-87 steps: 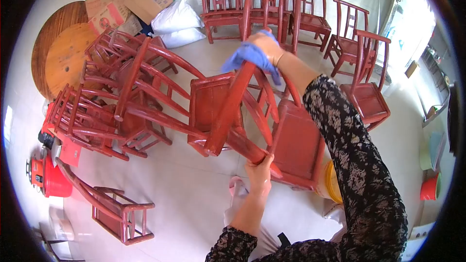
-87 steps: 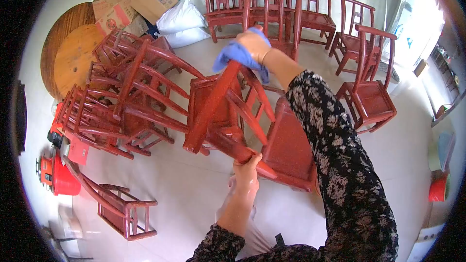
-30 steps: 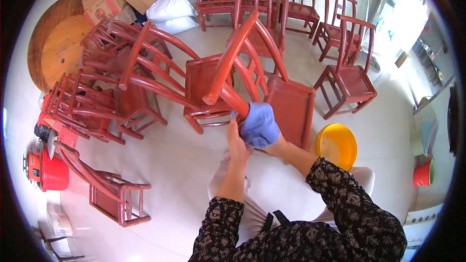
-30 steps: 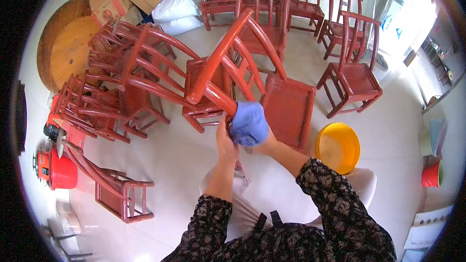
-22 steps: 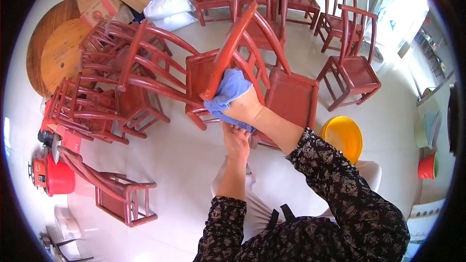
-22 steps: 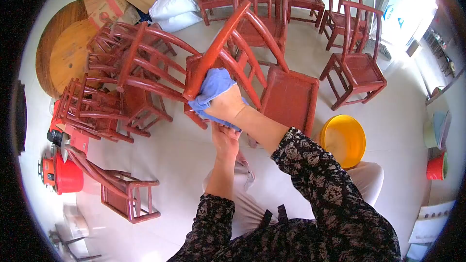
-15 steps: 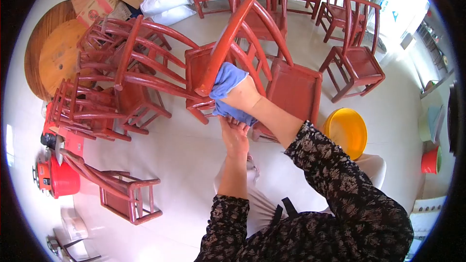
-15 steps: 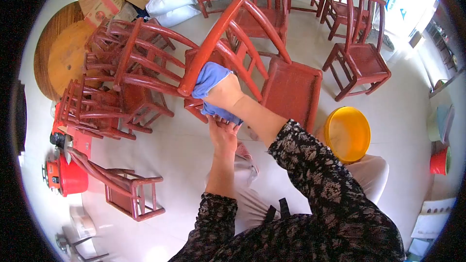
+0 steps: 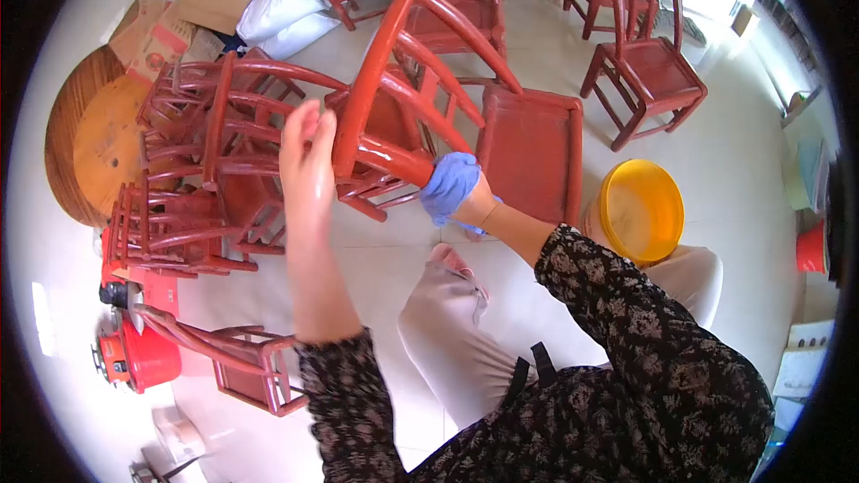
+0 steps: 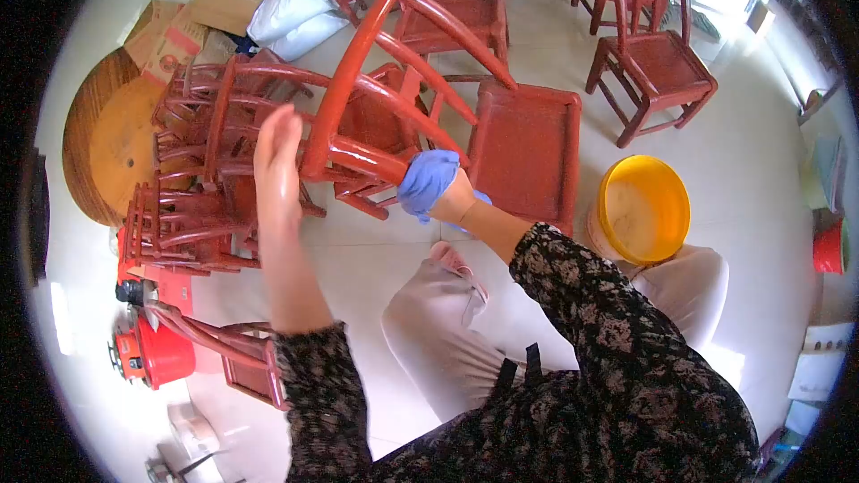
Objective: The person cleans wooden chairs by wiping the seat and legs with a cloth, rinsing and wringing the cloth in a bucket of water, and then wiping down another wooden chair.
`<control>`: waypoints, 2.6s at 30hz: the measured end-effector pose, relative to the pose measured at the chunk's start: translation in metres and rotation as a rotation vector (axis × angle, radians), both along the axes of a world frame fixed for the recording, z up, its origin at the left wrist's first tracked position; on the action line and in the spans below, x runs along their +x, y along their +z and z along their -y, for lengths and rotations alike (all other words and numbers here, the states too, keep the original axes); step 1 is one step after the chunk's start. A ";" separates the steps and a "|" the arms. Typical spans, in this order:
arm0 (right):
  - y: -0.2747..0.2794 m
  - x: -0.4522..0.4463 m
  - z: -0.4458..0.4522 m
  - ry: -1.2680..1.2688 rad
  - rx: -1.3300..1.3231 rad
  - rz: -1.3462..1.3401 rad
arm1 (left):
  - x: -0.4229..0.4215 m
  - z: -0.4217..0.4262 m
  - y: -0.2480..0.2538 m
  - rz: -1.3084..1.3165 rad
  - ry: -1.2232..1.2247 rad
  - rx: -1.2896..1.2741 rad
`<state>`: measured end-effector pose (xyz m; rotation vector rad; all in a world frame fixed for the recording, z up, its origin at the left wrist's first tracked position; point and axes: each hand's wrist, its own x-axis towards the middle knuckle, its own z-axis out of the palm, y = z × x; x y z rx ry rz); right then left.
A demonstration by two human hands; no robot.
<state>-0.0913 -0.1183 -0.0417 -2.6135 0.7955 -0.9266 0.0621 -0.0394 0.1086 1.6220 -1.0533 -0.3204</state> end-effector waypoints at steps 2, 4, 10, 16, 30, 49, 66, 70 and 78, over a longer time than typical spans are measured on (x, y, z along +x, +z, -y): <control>0.006 -0.006 -0.004 -0.026 -0.126 -0.269 | 0.017 0.032 0.008 0.171 -0.029 0.137; -0.007 -0.021 -0.009 -0.135 0.147 -0.162 | 0.029 0.063 0.000 0.436 -0.096 0.293; -0.089 -0.072 0.004 0.130 0.355 0.294 | 0.018 0.075 0.005 0.204 -0.253 0.539; -0.079 -0.091 0.016 0.285 0.814 0.464 | 0.002 0.056 0.015 0.053 -0.317 0.467; 0.073 -0.038 0.010 0.133 0.065 0.243 | -0.085 -0.019 -0.007 0.020 -0.266 0.251; 0.062 -0.019 0.065 0.060 0.092 0.384 | -0.061 0.044 0.011 -0.173 -0.115 0.433; -0.098 -0.037 0.107 -0.053 0.172 0.475 | -0.059 0.054 0.004 0.091 -0.036 0.562; -0.074 -0.026 0.074 -0.128 0.278 0.660 | -0.068 0.054 0.014 0.115 -0.031 0.578; -0.029 -0.001 0.040 0.205 0.449 0.643 | -0.066 0.058 0.006 0.192 -0.029 0.602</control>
